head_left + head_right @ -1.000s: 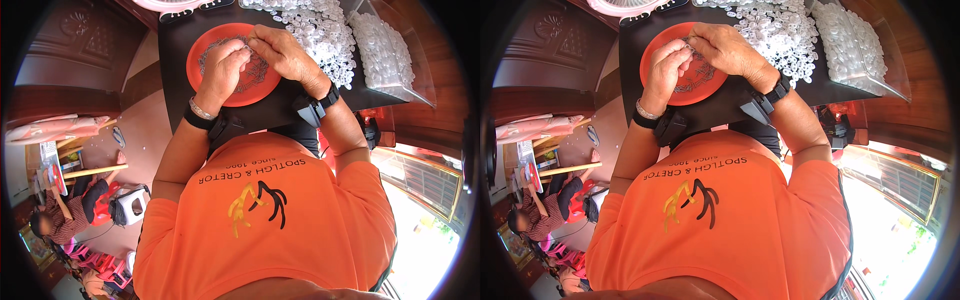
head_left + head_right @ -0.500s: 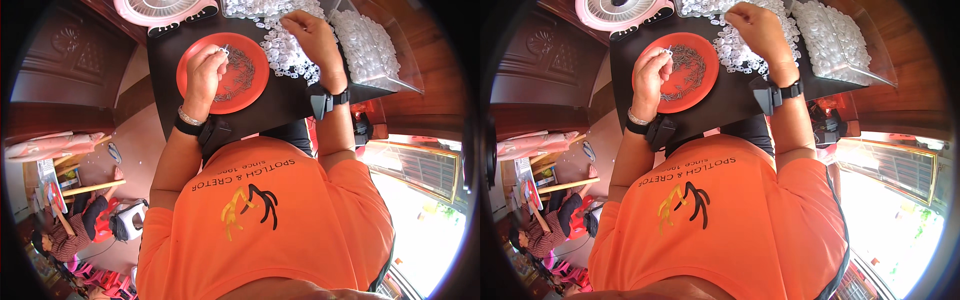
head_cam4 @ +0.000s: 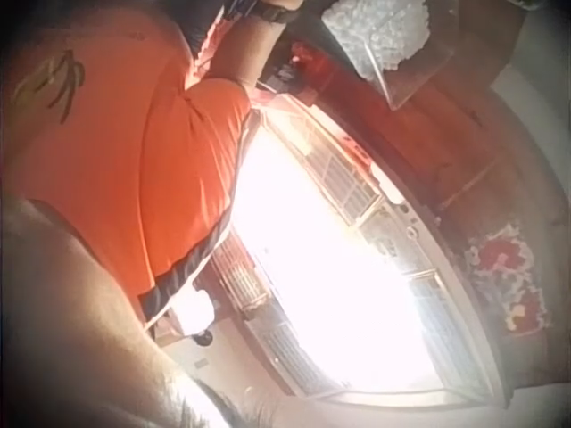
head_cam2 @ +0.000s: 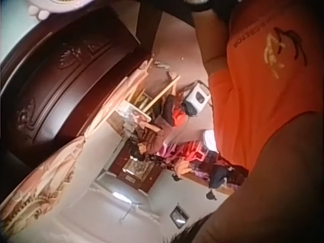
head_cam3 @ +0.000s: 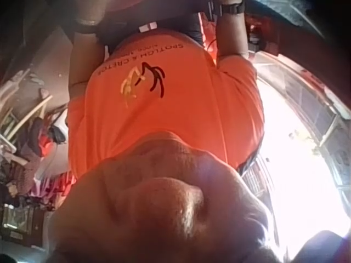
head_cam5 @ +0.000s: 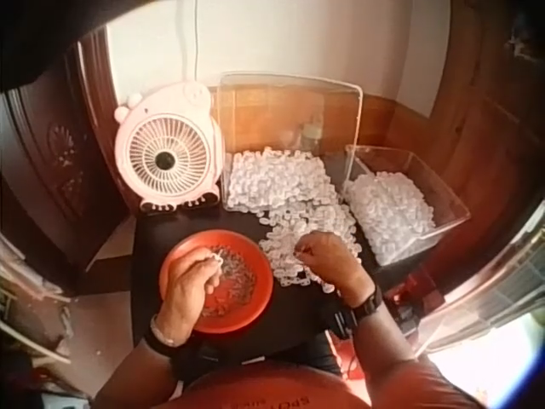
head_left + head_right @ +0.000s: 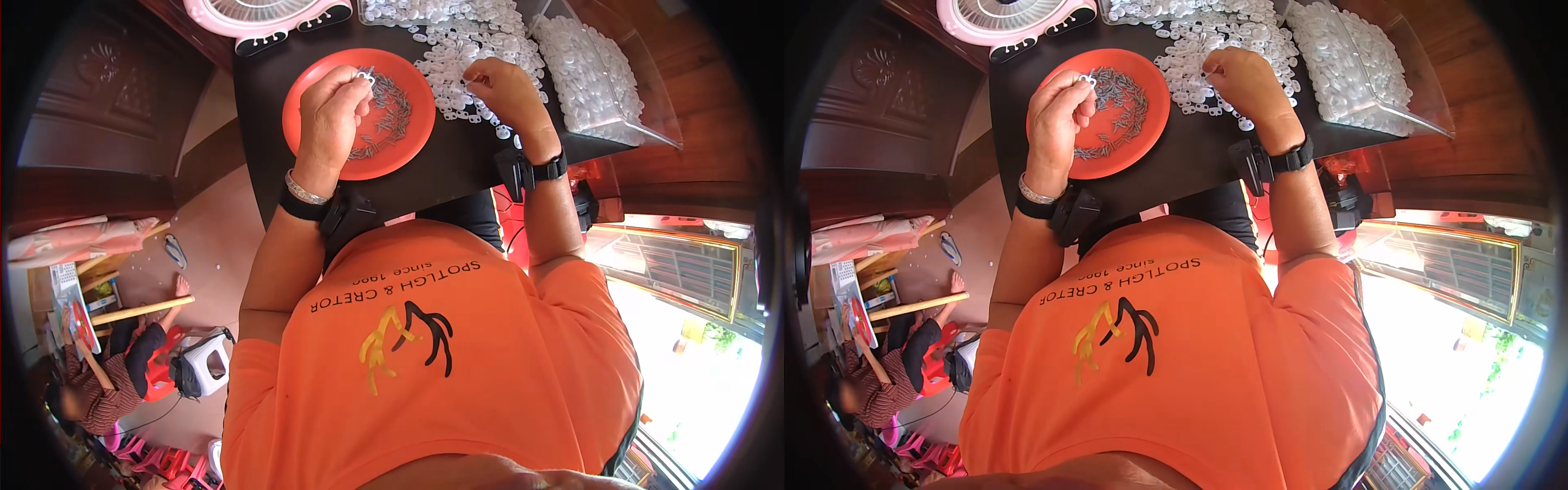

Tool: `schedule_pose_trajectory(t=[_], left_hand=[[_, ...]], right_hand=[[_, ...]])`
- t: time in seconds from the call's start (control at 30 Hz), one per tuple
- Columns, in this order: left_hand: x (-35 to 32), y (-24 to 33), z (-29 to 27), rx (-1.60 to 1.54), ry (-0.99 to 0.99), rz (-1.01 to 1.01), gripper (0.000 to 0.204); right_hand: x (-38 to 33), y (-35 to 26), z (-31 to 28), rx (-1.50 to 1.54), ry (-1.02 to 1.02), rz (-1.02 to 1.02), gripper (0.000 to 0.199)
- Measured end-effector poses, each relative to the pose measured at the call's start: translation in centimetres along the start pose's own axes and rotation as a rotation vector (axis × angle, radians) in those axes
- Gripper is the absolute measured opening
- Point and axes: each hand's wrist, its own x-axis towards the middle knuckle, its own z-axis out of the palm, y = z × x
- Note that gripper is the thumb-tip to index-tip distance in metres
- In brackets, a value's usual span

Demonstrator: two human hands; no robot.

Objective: Manually assembling small white plastic components by inserting metal rings.

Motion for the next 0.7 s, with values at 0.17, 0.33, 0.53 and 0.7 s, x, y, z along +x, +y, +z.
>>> schedule_pose_trajectory(t=[0.17, 0.33, 0.53, 0.7], left_hand=[[-0.2, 0.6, -0.1, 0.026, -0.009, -0.033, 0.021], [-0.2, 0.6, -0.5, -0.041, -0.062, -0.020, 0.021], [-0.2, 0.7, -0.6, -0.277, -0.056, 0.081, 0.022], [0.3, 0.2, -1.3, -0.349, -0.045, 0.080, 0.022]], right_hand=[[0.8, 0.0, -0.3, 0.127, 0.053, 0.024, 0.020], [2.5, -2.6, -1.3, 0.859, -0.109, 0.073, 0.023], [5.1, -8.0, -0.1, 1.215, -0.249, 0.038, 0.019], [5.8, -9.9, 2.0, 1.244, -0.279, -0.044, 0.018]])
